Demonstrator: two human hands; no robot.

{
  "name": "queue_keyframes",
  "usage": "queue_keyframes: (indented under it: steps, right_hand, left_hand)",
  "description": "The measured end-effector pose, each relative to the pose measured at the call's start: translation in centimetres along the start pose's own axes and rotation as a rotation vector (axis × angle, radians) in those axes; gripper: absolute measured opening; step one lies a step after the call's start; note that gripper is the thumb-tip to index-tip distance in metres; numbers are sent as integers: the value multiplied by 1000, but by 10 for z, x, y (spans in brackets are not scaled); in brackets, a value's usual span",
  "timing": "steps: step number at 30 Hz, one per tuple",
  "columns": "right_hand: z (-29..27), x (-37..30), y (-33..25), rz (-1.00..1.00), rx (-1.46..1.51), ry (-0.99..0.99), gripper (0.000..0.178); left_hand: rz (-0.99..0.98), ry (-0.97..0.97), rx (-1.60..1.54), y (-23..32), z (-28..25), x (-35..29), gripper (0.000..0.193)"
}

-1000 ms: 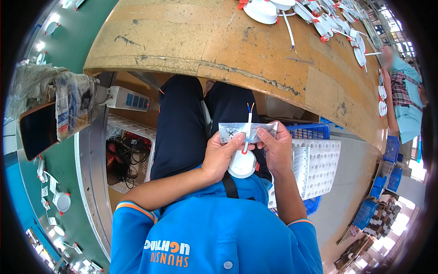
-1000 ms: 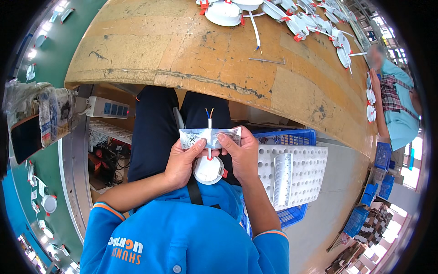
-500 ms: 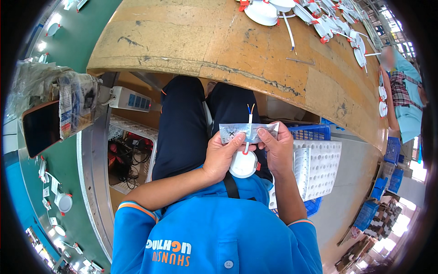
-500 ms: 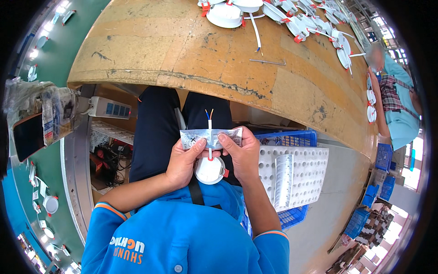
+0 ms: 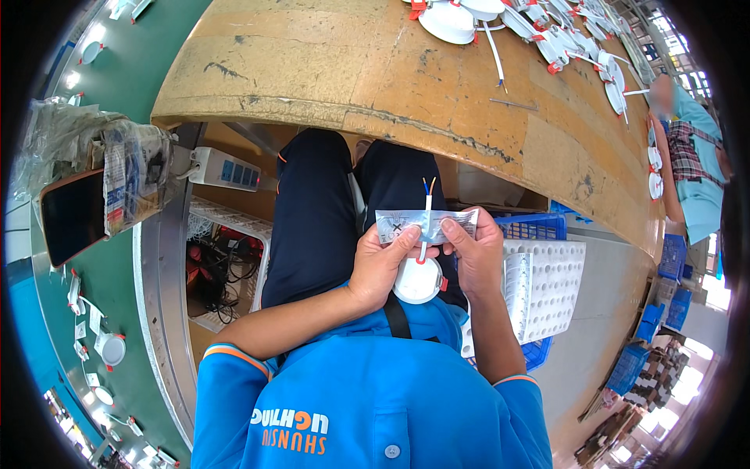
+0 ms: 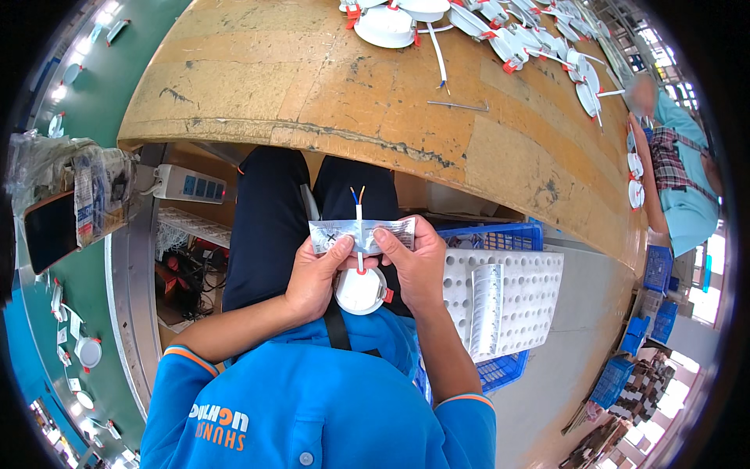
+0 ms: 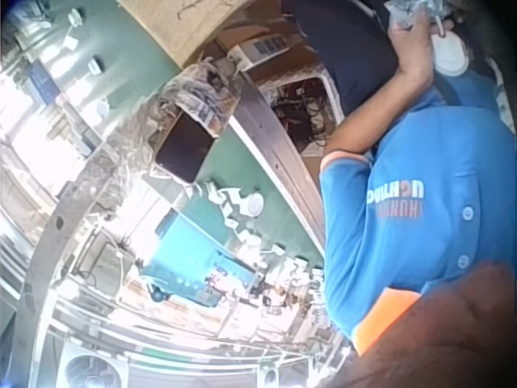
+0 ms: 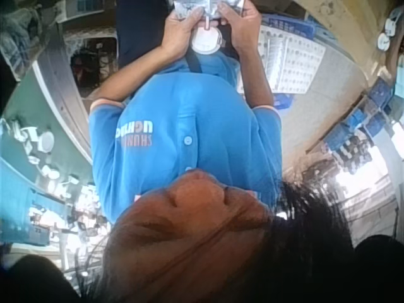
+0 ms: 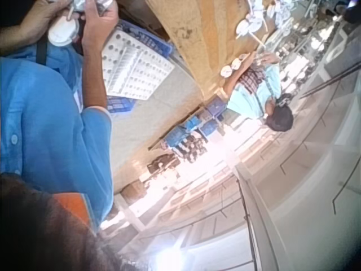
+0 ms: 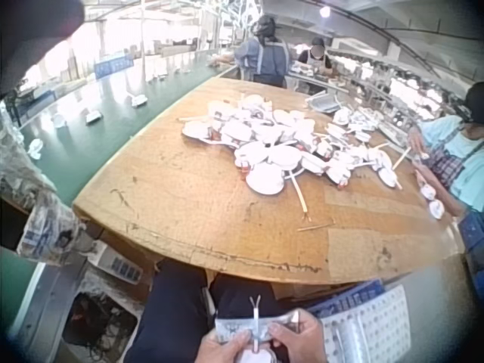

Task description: Manually assemble and label LED light fixtures at a factory workbench.

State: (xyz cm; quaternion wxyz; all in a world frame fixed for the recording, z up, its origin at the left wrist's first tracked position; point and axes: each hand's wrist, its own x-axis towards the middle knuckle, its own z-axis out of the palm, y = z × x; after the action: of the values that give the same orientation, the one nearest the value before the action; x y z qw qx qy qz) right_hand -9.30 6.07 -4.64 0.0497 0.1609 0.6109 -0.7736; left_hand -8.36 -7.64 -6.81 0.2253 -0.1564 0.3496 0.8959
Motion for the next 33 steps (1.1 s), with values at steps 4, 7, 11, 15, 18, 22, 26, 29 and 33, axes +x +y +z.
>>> queue_keyframes:
  steps: [4, 7, 11, 15, 18, 22, 26, 29, 33]
  right_hand:
    - [1, 0, -1, 0, 1, 1, 16]
    - [1, -1, 0, -3, 15, 0, 16]
    - [2, -1, 1, -7, 24, 3, 16]
    - [2, -1, 1, -13, 32, -1, 15]
    - [3, 0, 1, -14, 28, -1, 15]
    - [4, 0, 0, -10, 37, -4, 15]
    - [6, 0, -1, -20, 52, 5, 14]
    - [5, 0, -1, -2, 47, 7, 14]
    - [4, 0, -2, 14, 56, -5, 14]
  left_hand:
    - [-8, 4, 3, 1, 0, 0, 18]
    - [-2, 2, 3, 1, -1, 0, 18]
    - [2, 5, 9, 1, -1, 0, 18]
    - [-8, 18, -3, 1, 0, 0, 17]
    - [-14, 13, -9, 2, 0, 0, 17]
    - [-22, -7, 7, 3, -1, -1, 17]
    - [-37, 25, -40, 3, -1, -2, 17]
    - [-44, 22, -37, 5, 0, -2, 17]
    - [-60, 28, -25, 6, 1, -3, 17]
